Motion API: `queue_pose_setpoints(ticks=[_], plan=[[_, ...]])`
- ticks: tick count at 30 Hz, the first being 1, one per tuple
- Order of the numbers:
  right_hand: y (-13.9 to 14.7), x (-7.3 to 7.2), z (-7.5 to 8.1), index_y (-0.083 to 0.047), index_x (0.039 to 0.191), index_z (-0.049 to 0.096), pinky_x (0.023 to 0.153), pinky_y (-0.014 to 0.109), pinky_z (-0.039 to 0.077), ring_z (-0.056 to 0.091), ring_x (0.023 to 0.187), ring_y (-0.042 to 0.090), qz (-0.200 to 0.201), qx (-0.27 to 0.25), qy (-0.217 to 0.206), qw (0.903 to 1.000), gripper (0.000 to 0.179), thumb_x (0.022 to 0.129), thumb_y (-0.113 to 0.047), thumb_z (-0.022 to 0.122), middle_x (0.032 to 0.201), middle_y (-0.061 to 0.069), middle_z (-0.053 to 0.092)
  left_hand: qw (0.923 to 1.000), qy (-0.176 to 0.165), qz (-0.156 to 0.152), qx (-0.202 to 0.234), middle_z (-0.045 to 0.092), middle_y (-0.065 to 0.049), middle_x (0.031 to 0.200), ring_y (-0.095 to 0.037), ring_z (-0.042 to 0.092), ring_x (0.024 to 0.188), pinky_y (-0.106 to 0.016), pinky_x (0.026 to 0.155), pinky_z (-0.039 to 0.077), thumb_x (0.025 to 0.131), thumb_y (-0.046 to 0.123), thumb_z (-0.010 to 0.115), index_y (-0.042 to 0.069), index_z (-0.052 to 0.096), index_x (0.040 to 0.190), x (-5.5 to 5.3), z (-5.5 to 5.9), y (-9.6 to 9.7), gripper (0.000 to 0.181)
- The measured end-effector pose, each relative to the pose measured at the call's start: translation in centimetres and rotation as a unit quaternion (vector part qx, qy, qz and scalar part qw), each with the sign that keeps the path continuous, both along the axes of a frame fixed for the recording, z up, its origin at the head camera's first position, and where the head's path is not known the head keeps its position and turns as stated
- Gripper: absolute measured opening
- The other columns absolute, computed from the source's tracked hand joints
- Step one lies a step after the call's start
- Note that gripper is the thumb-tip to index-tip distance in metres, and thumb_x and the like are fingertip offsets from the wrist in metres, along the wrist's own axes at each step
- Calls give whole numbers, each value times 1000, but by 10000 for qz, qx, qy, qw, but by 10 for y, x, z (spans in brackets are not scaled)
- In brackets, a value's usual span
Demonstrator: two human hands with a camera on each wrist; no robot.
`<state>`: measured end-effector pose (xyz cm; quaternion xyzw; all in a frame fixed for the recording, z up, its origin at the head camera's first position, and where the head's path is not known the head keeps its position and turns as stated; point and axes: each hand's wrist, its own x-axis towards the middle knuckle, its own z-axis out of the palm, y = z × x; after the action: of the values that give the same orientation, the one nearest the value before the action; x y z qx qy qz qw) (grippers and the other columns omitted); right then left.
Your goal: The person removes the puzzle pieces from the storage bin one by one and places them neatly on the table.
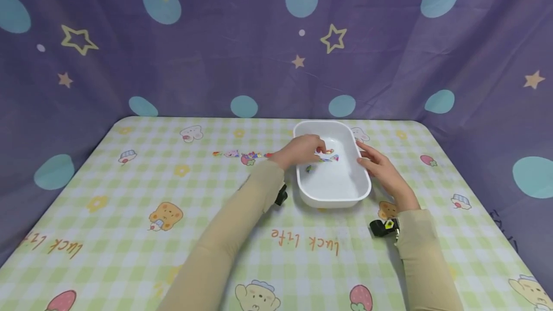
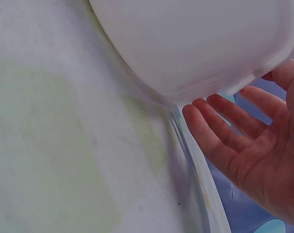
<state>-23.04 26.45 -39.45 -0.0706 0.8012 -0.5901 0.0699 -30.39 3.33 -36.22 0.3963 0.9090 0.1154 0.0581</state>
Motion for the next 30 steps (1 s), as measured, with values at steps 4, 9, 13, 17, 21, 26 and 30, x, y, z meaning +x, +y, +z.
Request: queue_pose_setpoints(ticks=[4, 9, 13, 17, 21, 26, 30], plan=[[1, 0, -1, -17, 135, 24, 70, 21, 45, 50, 93, 7, -13, 6, 7, 10000, 55, 86, -25, 48, 125, 19, 37, 9996, -15, 84, -277, 53, 4, 89, -9, 46, 79, -24, 69, 39, 76, 17, 59, 19, 61, 99, 2, 0, 7, 23], [0, 1, 0, -17, 135, 24, 70, 21, 45, 50, 94, 8, -2, -38, 15, 10000, 55, 86, -25, 48, 125, 19, 37, 9975, -1, 310, -633, 54, 8, 84, -9, 46, 75, -26, 64, 39, 74, 13, 57, 21, 62, 95, 2, -2, 12, 23], [0, 1, -1, -18, 135, 24, 71, 21, 45, 49, 95, 10, 20, -84, 3, 10000, 55, 86, -24, 48, 124, 18, 36, 9954, 51, 376, -875, 53, 10, 81, -9, 47, 74, -28, 64, 39, 72, 14, 59, 23, 62, 94, 1, -4, 13, 24], [0, 0, -1, -18, 135, 24, 71, 21, 45, 49, 95, 10, 25, -129, -8, 9999, 55, 86, -24, 48, 124, 17, 36, 9936, 14, 396, -1054, 55, 11, 84, -9, 48, 75, -29, 66, 38, 71, 16, 61, 25, 63, 92, 0, -5, 13, 23], [0, -1, -1, -17, 135, 24, 71, 21, 45, 49, 94, 9, 27, -160, 31, 9999, 55, 86, -24, 48, 124, 18, 36, 9924, 14, 402, -1160, 56, 13, 87, -8, 48, 77, -29, 69, 38, 70, 17, 62, 25, 63, 88, -1, -4, 15, 20], [0, -2, 1, -17, 135, 24, 70, 22, 45, 50, 93, 9, 29, -90, 38, 9999, 55, 86, -24, 48, 123, 17, 37, 9915, 49, 391, -1237, 56, 13, 81, -8, 48, 75, -29, 67, 38, 70, 19, 63, 24, 61, 78, -2, -5, 15, 11], [0, -2, 1, -17, 135, 24, 69, 22, 46, 50, 93, 9, 10, -41, 6, 10000, 55, 86, -24, 48, 123, 18, 37, 9910, 95, 356, -1286, 54, 12, 74, -8, 48, 71, -28, 64, 37, 69, 19, 62, 24, 57, 70, -2, -6, 15, 7]])
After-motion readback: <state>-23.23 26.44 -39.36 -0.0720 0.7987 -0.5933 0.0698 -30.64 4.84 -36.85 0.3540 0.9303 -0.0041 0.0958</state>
